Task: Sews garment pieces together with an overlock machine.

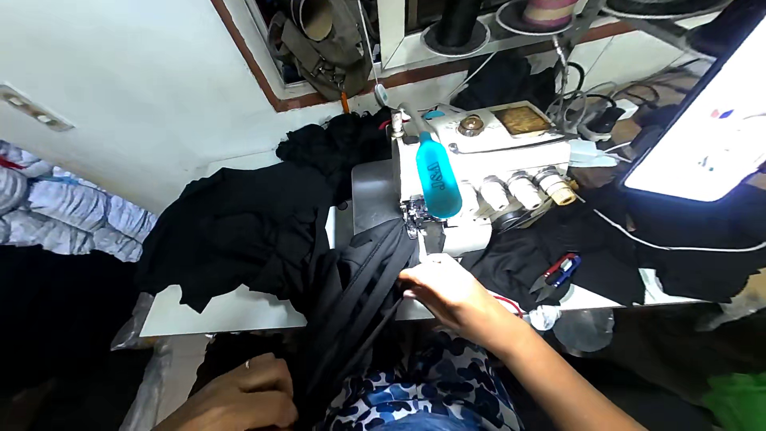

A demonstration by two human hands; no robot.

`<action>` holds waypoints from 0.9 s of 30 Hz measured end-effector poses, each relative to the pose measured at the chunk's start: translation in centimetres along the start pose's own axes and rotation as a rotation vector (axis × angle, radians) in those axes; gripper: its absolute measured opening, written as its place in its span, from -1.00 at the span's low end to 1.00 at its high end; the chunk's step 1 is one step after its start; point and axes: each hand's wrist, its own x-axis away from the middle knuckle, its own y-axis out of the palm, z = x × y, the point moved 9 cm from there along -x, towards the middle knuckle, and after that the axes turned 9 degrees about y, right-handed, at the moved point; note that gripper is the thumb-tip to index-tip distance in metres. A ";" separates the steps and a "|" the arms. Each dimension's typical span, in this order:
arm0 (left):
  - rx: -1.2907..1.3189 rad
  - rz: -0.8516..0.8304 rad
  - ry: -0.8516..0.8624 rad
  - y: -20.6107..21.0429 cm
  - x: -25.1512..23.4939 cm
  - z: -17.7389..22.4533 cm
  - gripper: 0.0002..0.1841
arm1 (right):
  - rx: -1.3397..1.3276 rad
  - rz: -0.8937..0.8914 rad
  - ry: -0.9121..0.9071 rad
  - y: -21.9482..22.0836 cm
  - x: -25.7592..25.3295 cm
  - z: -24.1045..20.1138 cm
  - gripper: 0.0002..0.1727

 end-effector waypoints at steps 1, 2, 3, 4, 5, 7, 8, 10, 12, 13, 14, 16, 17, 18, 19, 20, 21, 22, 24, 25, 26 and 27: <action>-0.107 0.009 -0.048 -0.1 0.2 -0.3 -0.67 | -0.012 -0.040 -0.007 0.1 0.0 0.0 -0.70; -0.189 0.024 -0.091 -0.2 0.4 -0.6 -0.67 | -0.011 -0.076 -0.019 0.3 0.1 -0.2 -0.68; -0.229 0.033 -0.120 -0.3 0.6 -0.7 -0.68 | -0.001 -0.103 -0.036 0.3 0.4 -0.4 -0.71; -0.233 0.042 -0.130 -0.3 0.7 -0.6 -0.69 | 0.022 -0.120 -0.055 0.4 0.7 -0.7 -0.75; -0.211 0.055 -0.128 -0.2 0.7 -0.4 -0.70 | 0.048 -0.133 -0.061 0.4 1.1 -1.0 -0.76; -0.097 0.092 -0.100 0.1 0.8 -0.1 -0.72 | 0.076 -0.134 -0.065 0.3 1.7 -1.5 -0.77; -0.008 0.111 -0.080 0.3 0.9 -0.2 -0.73 | 0.075 -0.124 -0.070 0.1 1.7 -1.8 -0.77; 0.161 0.153 -0.050 0.7 1.6 -0.7 -0.74 | 0.064 -0.106 -0.081 -0.2 1.6 -2.2 -0.77; 0.251 0.195 -0.050 0.9 2.4 -1.3 -0.75 | 0.053 -0.072 -0.093 -0.4 1.2 -2.5 -0.77; 0.264 0.216 -0.060 0.9 2.8 -1.6 -0.76 | 0.050 -0.047 -0.098 -0.4 1.0 -2.6 -0.77; 0.264 0.233 -0.068 0.9 3.2 -1.8 -0.76 | 0.043 -0.021 -0.102 -0.5 0.7 -2.7 -0.78; 0.261 0.263 -0.072 1.0 3.7 -2.1 -0.74 | 0.016 0.038 -0.101 -0.6 0.1 -2.7 -0.80; 0.263 0.275 -0.065 1.0 3.9 -2.3 -0.74 | 0.005 0.062 -0.097 -0.6 -0.1 -2.7 -0.80; 0.267 0.283 -0.054 1.0 4.0 -2.4 -0.74 | -0.003 0.080 -0.092 -0.5 -0.4 -2.6 -0.81; 0.273 0.286 -0.042 1.0 4.0 -2.5 -0.75 | -0.006 0.095 -0.085 -0.5 -0.6 -2.5 -0.82; 0.277 0.286 -0.030 1.0 3.9 -2.5 -0.75 | -0.003 0.116 -0.079 -0.5 -0.8 -2.4 -0.82; 0.278 0.282 -0.021 1.0 3.9 -2.5 -0.75 | 0.005 0.137 -0.074 -0.5 -0.9 -2.4 -0.82; 0.276 0.274 -0.014 1.0 3.7 -2.5 -0.74 | 0.011 0.159 -0.072 -0.6 -1.1 -2.3 -0.82; 0.269 0.253 -0.003 0.9 3.6 -2.5 -0.74 | 0.010 0.188 -0.063 -0.6 -1.3 -2.0 -0.84; 0.262 0.242 0.003 0.9 3.5 -2.4 -0.75 | -0.002 0.188 -0.059 -0.5 -1.5 -1.9 -0.84; 0.255 0.232 0.008 0.9 3.5 -2.4 -0.75 | -0.020 0.177 -0.058 -0.4 -1.6 -1.8 -0.83; 0.250 0.224 0.014 0.8 3.4 -2.3 -0.75 | -0.035 0.164 -0.065 -0.2 -1.7 -1.7 -0.83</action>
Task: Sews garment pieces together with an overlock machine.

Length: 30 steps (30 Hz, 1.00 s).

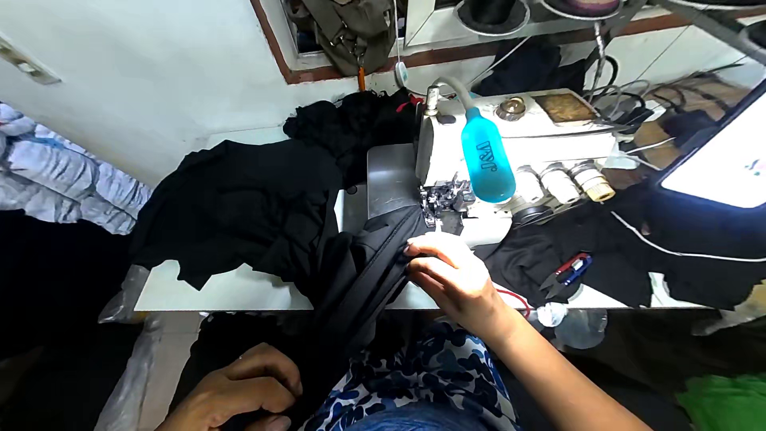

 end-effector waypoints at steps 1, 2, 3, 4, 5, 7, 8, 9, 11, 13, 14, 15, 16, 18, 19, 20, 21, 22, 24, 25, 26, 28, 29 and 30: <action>-0.001 -0.007 0.005 0.0 -0.1 0.1 -0.75 | -0.010 -0.011 -0.009 0.1 -0.1 0.0 -0.83; -0.002 -0.010 0.009 -0.1 -0.2 0.2 -0.75 | -0.022 -0.018 -0.018 0.2 -0.1 0.0 -0.84; -0.003 -0.013 0.010 -0.1 -0.2 0.3 -0.74 | -0.034 -0.021 -0.025 0.2 -0.1 -0.1 -0.86; 0.000 -0.016 0.010 -0.1 -0.3 0.4 -0.74 | -0.048 -0.024 -0.027 0.2 0.0 -0.1 -0.86; 0.001 -0.018 0.010 -0.1 -0.4 0.4 -0.74 | -0.061 -0.024 -0.027 0.1 0.0 0.0 -0.86; 0.000 -0.022 0.011 -0.1 -0.5 0.5 -0.74 | -0.079 -0.023 -0.022 0.1 0.0 0.1 -0.87; -0.001 -0.024 0.010 -0.1 -0.5 0.5 -0.73 | -0.091 -0.022 -0.020 0.1 0.0 0.1 -0.88; -0.003 -0.026 0.010 -0.1 -0.5 0.6 -0.73 | -0.103 -0.021 -0.020 0.1 -0.1 0.1 -0.89; -0.006 -0.029 0.012 -0.2 -0.6 0.7 -0.71 | -0.110 -0.022 -0.026 0.2 -0.2 0.1 -0.89; -0.007 -0.034 0.012 -0.2 -0.8 0.8 -0.72 | -0.115 -0.022 -0.024 0.2 -0.3 0.1 -0.89; -0.009 -0.034 0.012 -0.2 -0.8 0.9 -0.72 | -0.123 -0.022 -0.022 0.2 -0.4 0.1 -0.89; -0.014 -0.035 0.011 -0.3 -0.8 0.9 -0.72 | -0.136 -0.027 -0.020 0.2 -0.4 0.1 -0.90; -0.020 -0.038 0.011 -0.3 -0.8 1.0 -0.72 | -0.150 -0.038 -0.020 0.2 -0.3 0.2 -0.90; -0.038 -0.044 0.009 -0.4 -0.8 1.0 -0.70 | -0.158 -0.067 -0.017 0.2 -0.2 0.4 -0.88; -0.046 -0.044 0.008 -0.5 -0.9 1.0 -0.70 | -0.151 -0.085 -0.018 0.2 -0.1 0.4 -0.86; -0.051 -0.045 0.007 -0.5 -0.9 1.0 -0.69 | -0.138 -0.101 -0.024 0.2 -0.2 0.4 -0.84; -0.056 -0.049 0.008 -0.5 -1.0 1.1 -0.69 | -0.126 -0.115 -0.037 0.2 -0.3 0.3 -0.82; -0.063 -0.055 0.012 -0.5 -1.1 1.2 -0.69 | -0.111 -0.125 -0.048 0.2 -0.4 0.2 -0.79; -0.071 -0.066 0.015 -0.5 -1.4 1.4 -0.69 | -0.075 -0.123 -0.067 0.1 -0.8 0.1 -0.79; -0.075 -0.072 0.014 -0.5 -1.5 1.5 -0.70 | -0.059 -0.118 -0.078 0.2 -0.9 0.1 -0.80; -0.078 -0.076 0.014 -0.5 -1.5 1.6 -0.70 | -0.049 -0.119 -0.087 0.3 -1.0 0.2 -0.80; -0.088 -0.075 0.016 -0.6 -1.5 1.7 -0.69 | -0.047 -0.139 -0.086 0.5 -1.4 0.2 -0.80; -0.097 -0.072 0.020 -0.7 -1.5 1.8 -0.70 | -0.054 -0.151 -0.083 0.6 -1.5 0.2 -0.80; -0.103 -0.072 0.024 -0.7 -1.5 1.8 -0.70 | -0.065 -0.158 -0.083 0.6 -1.6 0.2 -0.81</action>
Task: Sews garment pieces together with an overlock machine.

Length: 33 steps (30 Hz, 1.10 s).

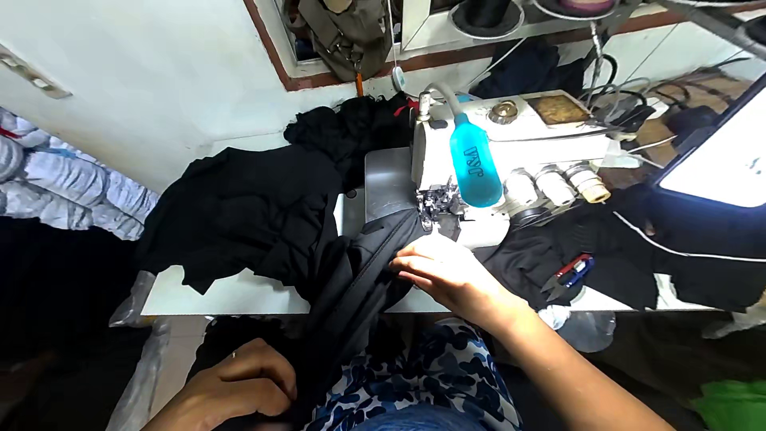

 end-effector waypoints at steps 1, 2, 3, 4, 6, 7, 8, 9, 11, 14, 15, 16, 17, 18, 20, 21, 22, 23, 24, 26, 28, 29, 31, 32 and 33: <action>-0.004 0.000 0.001 0.0 0.0 0.0 -0.70 | -0.015 -0.005 0.001 0.1 0.0 0.0 -0.82; -0.005 -0.001 0.000 0.0 0.0 0.0 -0.70 | -0.031 -0.009 0.003 0.1 0.0 0.0 -0.82; -0.006 -0.002 -0.001 0.0 0.0 0.0 -0.71 | -0.042 -0.009 0.002 0.2 0.1 0.0 -0.82; -0.007 -0.003 -0.002 0.1 0.0 0.0 -0.71 | -0.050 -0.003 0.002 0.2 0.1 0.0 -0.82; -0.012 -0.007 0.000 0.1 -0.1 0.0 -0.71 | -0.061 0.035 0.005 0.1 0.2 0.0 -0.80; -0.015 -0.007 0.003 0.1 -0.2 0.0 -0.71 | -0.062 0.049 0.005 -0.1 0.3 -0.1 -0.79; -0.020 -0.006 0.004 0.0 -0.2 0.0 -0.71 | -0.054 0.055 0.001 -0.2 0.3 -0.1 -0.78; -0.022 -0.004 0.004 0.0 -0.2 -0.1 -0.71 | -0.047 0.058 -0.003 -0.2 0.3 -0.2 -0.78; -0.021 0.011 -0.002 -0.1 -0.2 -0.2 -0.71 | -0.039 0.063 -0.017 -0.2 0.3 -0.3 -0.78; -0.028 0.050 -0.024 -0.5 -0.1 -0.3 -0.73 | -0.044 0.041 -0.024 -0.1 0.3 -0.3 -0.76; -0.030 0.057 -0.026 -0.6 -0.1 -0.3 -0.73 | -0.056 0.023 -0.024 -0.1 0.2 -0.3 -0.78; -0.027 0.061 -0.025 -0.7 -0.2 -0.2 -0.73 | -0.070 0.007 -0.020 -0.1 0.2 -0.1 -0.79; -0.018 0.057 -0.022 -0.8 -0.3 0.0 -0.74 | -0.074 0.001 -0.012 -0.1 0.1 0.3 -0.79; -0.004 0.049 -0.016 -0.8 -0.3 0.2 -0.74 | -0.058 0.008 -0.003 -0.1 0.1 0.8 -0.80; 0.017 0.030 -0.013 -0.8 -0.6 0.5 -0.74 | 0.003 0.059 0.031 -0.5 0.3 2.4 -0.80; 0.022 0.026 -0.016 -0.8 -0.6 0.6 -0.73 | 0.015 0.081 0.059 -0.7 0.4 3.4 -0.80; 0.028 0.027 -0.018 -0.9 -0.7 0.6 -0.72 | 0.002 0.101 0.089 -0.9 0.6 4.2 -0.81; 0.034 0.028 -0.017 -1.0 -0.8 0.6 -0.72 | -0.031 0.117 0.117 -1.1 0.6 4.9 -0.81; 0.037 0.033 -0.015 -1.2 -0.8 0.6 -0.72 | -0.065 0.124 0.144 -1.1 0.7 5.5 -0.79; 0.042 0.043 -0.011 -1.4 -0.8 0.5 -0.72 | -0.109 0.137 0.173 -1.1 0.7 6.1 -0.75; 0.036 0.046 -0.014 -1.5 -0.9 0.5 -0.71 | -0.128 0.155 0.176 -1.2 0.7 6.2 -0.75; 0.032 0.049 -0.016 -1.5 -1.0 0.5 -0.70 | -0.128 0.159 0.169 -1.2 0.6 6.2 -0.76; 0.033 0.058 -0.022 -1.5 -1.0 0.5 -0.71 | -0.122 0.156 0.149 -1.2 0.6 6.1 -0.77; 0.035 0.063 -0.027 -1.6 -1.0 0.5 -0.71 | -0.118 0.152 0.141 -1.3 0.6 6.0 -0.77; 0.037 0.066 -0.033 -1.6 -0.9 0.4 -0.72 | -0.117 0.146 0.138 -1.3 0.6 6.0 -0.77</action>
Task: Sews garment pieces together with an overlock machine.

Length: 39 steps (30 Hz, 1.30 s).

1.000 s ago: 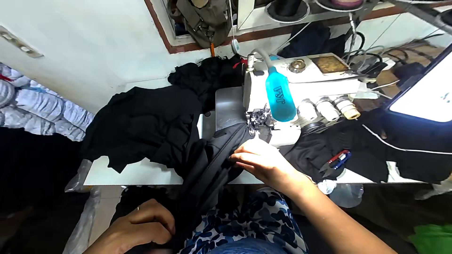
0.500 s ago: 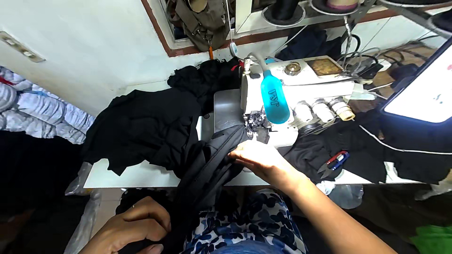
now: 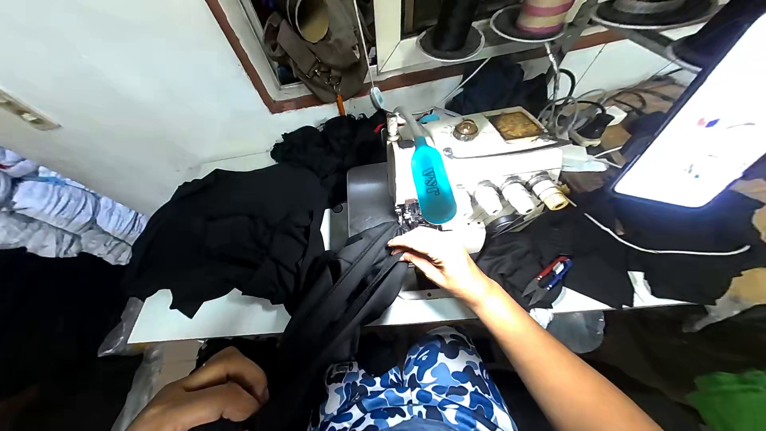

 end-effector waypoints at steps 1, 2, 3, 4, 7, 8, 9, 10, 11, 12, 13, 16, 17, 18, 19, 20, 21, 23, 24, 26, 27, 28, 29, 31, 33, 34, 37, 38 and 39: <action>-0.001 0.002 -0.003 0.0 0.1 0.0 -0.72 | -0.002 -0.004 -0.003 0.0 0.0 0.0 -0.76; -0.001 0.000 -0.003 0.0 0.1 0.0 -0.72 | -0.003 -0.011 0.000 0.0 0.0 0.0 -0.76; -0.001 -0.003 0.000 0.1 0.2 0.0 -0.74 | -0.004 -0.015 0.004 -0.1 0.0 0.0 -0.76; -0.001 -0.007 0.005 0.2 0.2 0.0 -0.75 | 0.003 -0.009 0.005 -0.2 0.0 -0.2 -0.77; -0.021 -0.019 0.013 0.7 0.3 0.1 -0.76 | 0.118 0.053 -0.034 -0.5 0.9 -1.3 -0.82; -0.035 -0.020 0.016 0.8 0.4 0.1 -0.76 | 0.166 0.088 -0.052 -0.6 1.4 -1.9 -0.82; -0.056 -0.023 0.019 0.9 0.4 0.1 -0.75 | 0.193 0.102 -0.067 -0.6 1.9 -2.7 -0.80; -0.079 -0.024 0.021 1.0 0.5 0.2 -0.75 | 0.202 0.105 -0.080 -0.5 2.4 -3.6 -0.78; -0.097 -0.021 0.022 1.1 0.6 0.2 -0.76 | 0.195 0.083 -0.091 -0.2 2.8 -4.3 -0.78; -0.115 -0.023 0.021 1.3 0.6 0.3 -0.76 | 0.195 0.042 -0.115 0.4 3.2 -5.2 -0.79; -0.125 -0.027 0.019 1.6 0.6 0.4 -0.77 | 0.192 -0.016 -0.140 1.1 3.5 -6.0 -0.80; -0.117 -0.046 0.028 2.4 0.2 0.8 -0.76 | 0.224 -0.181 -0.180 3.1 3.7 -7.8 -0.77; -0.105 -0.049 0.032 2.7 0.2 0.9 -0.76 | 0.229 -0.212 -0.178 3.2 3.8 -8.2 -0.77; -0.090 -0.051 0.034 3.0 0.2 0.8 -0.77 | 0.234 -0.241 -0.169 2.9 4.0 -8.5 -0.77; -0.069 -0.054 0.035 3.4 0.4 0.6 -0.77 | 0.233 -0.255 -0.161 2.5 4.2 -8.7 -0.77; -0.045 -0.055 0.034 3.9 0.6 0.4 -0.78 | 0.238 -0.261 -0.152 2.0 4.6 -8.8 -0.78; -0.028 -0.050 0.031 4.4 0.8 0.1 -0.78 | 0.256 -0.261 -0.143 1.5 5.0 -8.6 -0.79; -0.022 -0.035 0.019 5.1 1.2 -0.3 -0.79 | 0.314 -0.245 -0.127 0.9 5.9 -7.6 -0.80; -0.027 -0.027 0.014 5.2 1.3 -0.4 -0.79 | 0.349 -0.230 -0.124 0.8 6.2 -7.1 -0.80; -0.034 -0.014 0.021 5.2 1.2 -0.4 -0.81 | 0.382 -0.203 -0.117 0.7 6.4 -6.4 -0.79; -0.040 -0.014 0.029 5.2 1.1 -0.2 -0.82 | 0.379 -0.200 -0.118 0.9 6.4 -6.4 -0.79; -0.048 -0.016 0.037 5.3 1.0 -0.1 -0.82 | 0.366 -0.207 -0.121 1.1 6.2 -6.5 -0.79; -0.058 -0.020 0.038 5.5 1.0 0.0 -0.83 | 0.350 -0.217 -0.127 1.4 6.1 -6.7 -0.79; -0.093 -0.033 0.030 6.0 1.1 -0.1 -0.85 | 0.328 -0.242 -0.139 1.9 6.0 -6.9 -0.81; -0.137 -0.053 0.021 6.5 1.4 -0.3 -0.86 | 0.309 -0.248 -0.145 2.0 6.0 -7.0 -0.82; -0.155 -0.064 0.017 6.7 1.5 -0.5 -0.86 | 0.302 -0.242 -0.145 1.8 6.0 -7.0 -0.82; -0.175 -0.089 0.014 7.2 2.0 -1.0 -0.87 | 0.261 -0.221 -0.136 1.3 5.8 -7.1 -0.81; -0.179 -0.090 0.021 7.3 2.1 -1.1 -0.88 | 0.245 -0.209 -0.139 1.2 5.6 -7.2 -0.81; -0.179 -0.093 0.032 7.2 2.1 -1.2 -0.87 | 0.230 -0.190 -0.142 1.1 5.5 -7.2 -0.82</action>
